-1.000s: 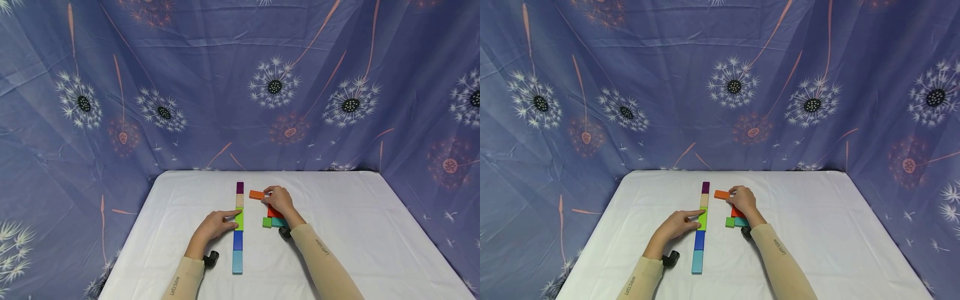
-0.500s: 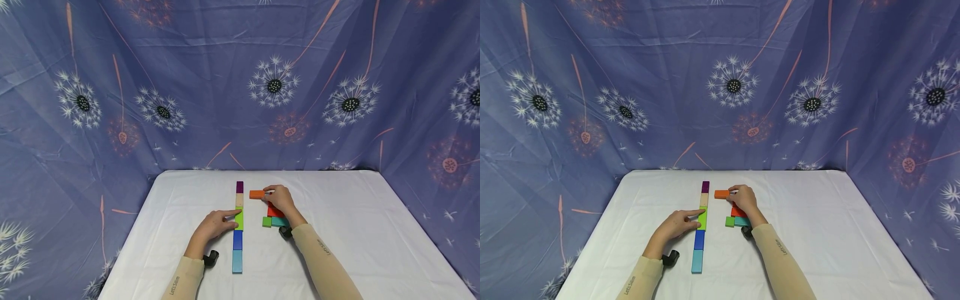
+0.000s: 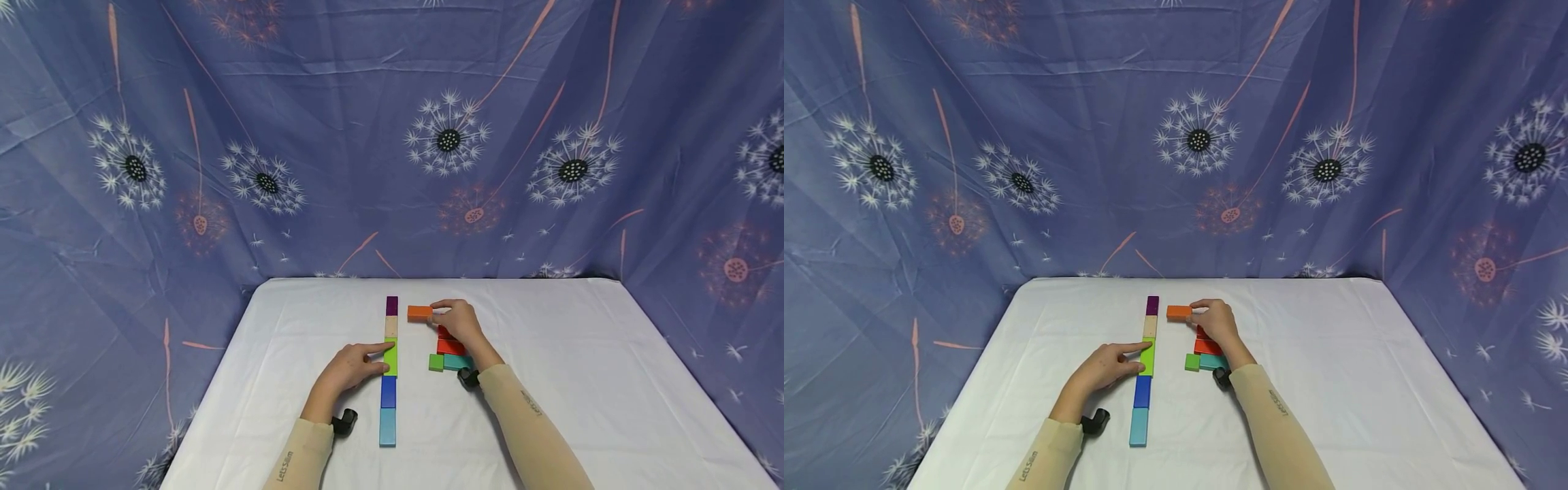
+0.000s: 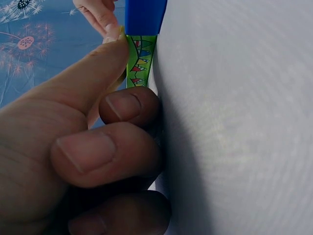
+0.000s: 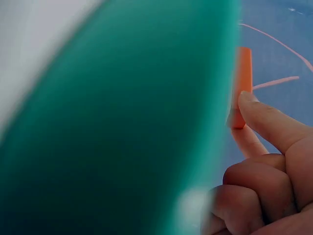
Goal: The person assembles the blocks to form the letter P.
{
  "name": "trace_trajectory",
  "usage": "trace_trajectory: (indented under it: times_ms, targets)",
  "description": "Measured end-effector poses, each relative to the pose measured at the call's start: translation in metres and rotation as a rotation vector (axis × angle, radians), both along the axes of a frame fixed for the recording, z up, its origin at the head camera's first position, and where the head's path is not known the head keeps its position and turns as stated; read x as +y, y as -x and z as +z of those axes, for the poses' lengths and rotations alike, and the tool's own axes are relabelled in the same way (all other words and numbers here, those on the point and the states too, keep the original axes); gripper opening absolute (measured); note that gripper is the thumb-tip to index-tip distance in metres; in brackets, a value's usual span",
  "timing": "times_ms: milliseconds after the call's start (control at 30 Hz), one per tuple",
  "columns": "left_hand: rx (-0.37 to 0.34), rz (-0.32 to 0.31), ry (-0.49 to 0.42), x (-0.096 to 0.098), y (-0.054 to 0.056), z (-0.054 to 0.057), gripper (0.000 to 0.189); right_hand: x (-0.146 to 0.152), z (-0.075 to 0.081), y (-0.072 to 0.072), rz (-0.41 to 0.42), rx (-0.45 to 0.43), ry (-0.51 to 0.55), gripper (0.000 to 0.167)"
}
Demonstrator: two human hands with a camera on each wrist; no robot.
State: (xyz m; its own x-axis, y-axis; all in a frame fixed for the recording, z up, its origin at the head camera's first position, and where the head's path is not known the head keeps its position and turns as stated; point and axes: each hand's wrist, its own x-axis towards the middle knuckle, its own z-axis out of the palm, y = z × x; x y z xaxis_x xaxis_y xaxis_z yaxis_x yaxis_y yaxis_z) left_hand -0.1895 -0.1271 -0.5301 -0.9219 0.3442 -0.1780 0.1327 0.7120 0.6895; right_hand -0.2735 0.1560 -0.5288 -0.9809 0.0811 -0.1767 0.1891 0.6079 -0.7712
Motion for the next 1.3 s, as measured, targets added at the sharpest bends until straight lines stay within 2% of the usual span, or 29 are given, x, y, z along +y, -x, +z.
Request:
trace_trajectory:
  times_ms: [200,433,633,800,1300]
  targets:
    - [-0.017,0.015,0.018,0.001,0.0,0.0,0.051,-0.003,0.006,0.011,0.008,0.016,0.033,0.033]
    - [-0.018,0.015,0.017,0.002,0.0,0.001,0.051,-0.004,0.007,0.023,0.023,0.037,0.014,0.033]
    - [-0.023,0.017,0.011,0.001,-0.001,0.002,0.051,-0.006,0.007,0.028,0.026,0.046,0.022,0.033]
    - [-0.015,0.019,0.022,0.002,-0.001,0.001,0.051,-0.01,0.008,0.031,0.018,0.013,0.028,0.033]
    - [-0.002,0.005,0.033,0.001,-0.002,0.004,0.051,-0.021,0.004,0.041,0.032,-0.003,-0.039,0.032]
